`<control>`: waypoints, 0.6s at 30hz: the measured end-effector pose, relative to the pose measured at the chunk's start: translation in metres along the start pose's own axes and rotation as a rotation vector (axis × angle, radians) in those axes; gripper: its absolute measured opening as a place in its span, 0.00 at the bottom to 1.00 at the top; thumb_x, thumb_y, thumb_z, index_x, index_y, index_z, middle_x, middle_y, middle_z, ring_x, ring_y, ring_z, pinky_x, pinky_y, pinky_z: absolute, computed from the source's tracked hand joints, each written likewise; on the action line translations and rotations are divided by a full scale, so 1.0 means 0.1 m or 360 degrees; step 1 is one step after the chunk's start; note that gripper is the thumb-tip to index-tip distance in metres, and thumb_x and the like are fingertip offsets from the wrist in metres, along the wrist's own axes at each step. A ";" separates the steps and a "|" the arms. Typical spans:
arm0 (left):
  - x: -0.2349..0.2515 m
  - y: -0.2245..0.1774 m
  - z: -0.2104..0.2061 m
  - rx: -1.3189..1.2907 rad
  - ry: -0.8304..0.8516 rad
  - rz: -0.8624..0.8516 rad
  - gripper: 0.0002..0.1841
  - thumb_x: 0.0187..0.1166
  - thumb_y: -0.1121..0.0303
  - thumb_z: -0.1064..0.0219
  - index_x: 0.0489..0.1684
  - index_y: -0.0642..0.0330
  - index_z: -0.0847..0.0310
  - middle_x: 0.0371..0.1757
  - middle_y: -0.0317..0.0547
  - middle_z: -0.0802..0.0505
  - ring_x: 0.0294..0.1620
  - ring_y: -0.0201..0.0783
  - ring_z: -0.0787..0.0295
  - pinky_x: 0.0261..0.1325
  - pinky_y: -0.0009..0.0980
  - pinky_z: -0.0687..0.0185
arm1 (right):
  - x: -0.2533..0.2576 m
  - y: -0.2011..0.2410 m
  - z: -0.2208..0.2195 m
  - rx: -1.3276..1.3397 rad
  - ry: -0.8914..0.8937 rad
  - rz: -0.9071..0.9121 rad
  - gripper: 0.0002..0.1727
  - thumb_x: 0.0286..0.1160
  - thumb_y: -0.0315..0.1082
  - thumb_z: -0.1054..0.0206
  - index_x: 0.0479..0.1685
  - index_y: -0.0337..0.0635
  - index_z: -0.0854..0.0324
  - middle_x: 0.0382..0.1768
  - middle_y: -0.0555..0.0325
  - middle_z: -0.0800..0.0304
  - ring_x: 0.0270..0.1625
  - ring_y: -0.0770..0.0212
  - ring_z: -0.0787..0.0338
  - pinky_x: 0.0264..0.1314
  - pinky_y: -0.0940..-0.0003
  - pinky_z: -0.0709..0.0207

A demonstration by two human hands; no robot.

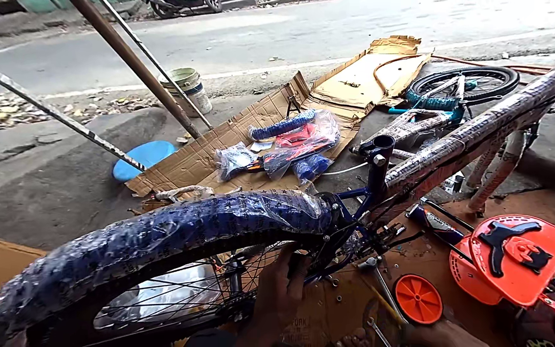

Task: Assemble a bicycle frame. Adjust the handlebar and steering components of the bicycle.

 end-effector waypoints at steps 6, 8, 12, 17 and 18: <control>-0.06 -0.02 0.00 0.0166 0.0036 -0.0055 0.25 0.85 0.45 0.43 0.62 0.55 0.15 0.39 0.32 0.05 0.36 0.26 0.07 0.40 0.34 0.07 | -1.08 -1.14 -0.37 -0.0684 0.1581 -0.1548 0.36 0.76 0.68 0.38 0.49 0.39 0.14 0.45 0.39 0.08 0.53 0.35 0.08 0.54 0.32 0.19; -0.02 0.00 0.00 0.0229 0.0022 -0.0012 0.24 0.84 0.41 0.44 0.57 0.50 0.15 0.32 0.27 0.08 0.29 0.24 0.11 0.31 0.30 0.11 | -1.54 -1.30 -0.46 -0.0660 0.1784 -0.1671 0.40 0.76 0.72 0.41 0.44 0.37 0.14 0.45 0.38 0.09 0.54 0.36 0.09 0.55 0.34 0.20; 0.01 0.00 0.01 0.0306 0.0080 0.0027 0.23 0.85 0.40 0.48 0.48 0.45 0.14 0.27 0.25 0.11 0.25 0.24 0.15 0.27 0.31 0.17 | -2.08 -1.41 -0.59 -0.0464 0.1835 -0.1756 0.37 0.77 0.69 0.39 0.56 0.41 0.13 0.50 0.39 0.08 0.58 0.38 0.09 0.60 0.35 0.20; 0.09 0.11 0.02 -0.0314 0.0197 0.0322 0.25 0.90 0.44 0.51 0.55 0.53 0.15 0.37 0.38 0.06 0.34 0.36 0.06 0.38 0.34 0.06 | -1.68 -1.62 -0.86 -0.0468 0.1159 -0.1609 0.19 0.81 0.44 0.38 0.63 0.46 0.13 0.57 0.46 0.09 0.60 0.43 0.09 0.63 0.38 0.19; 0.11 0.12 0.01 -0.0420 0.0215 0.0374 0.24 0.90 0.45 0.51 0.55 0.54 0.16 0.39 0.40 0.06 0.36 0.38 0.05 0.40 0.36 0.05 | -1.61 -1.65 -1.04 -0.0496 0.1113 -0.1534 0.19 0.78 0.40 0.37 0.64 0.46 0.14 0.61 0.46 0.11 0.63 0.43 0.11 0.64 0.38 0.18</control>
Point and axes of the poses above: each hand's wrist, its own x-axis towards the middle knuckle, its own z-axis out of the back of the hand, y = z × x, the point moved 9 cm from there along x, towards the middle knuckle
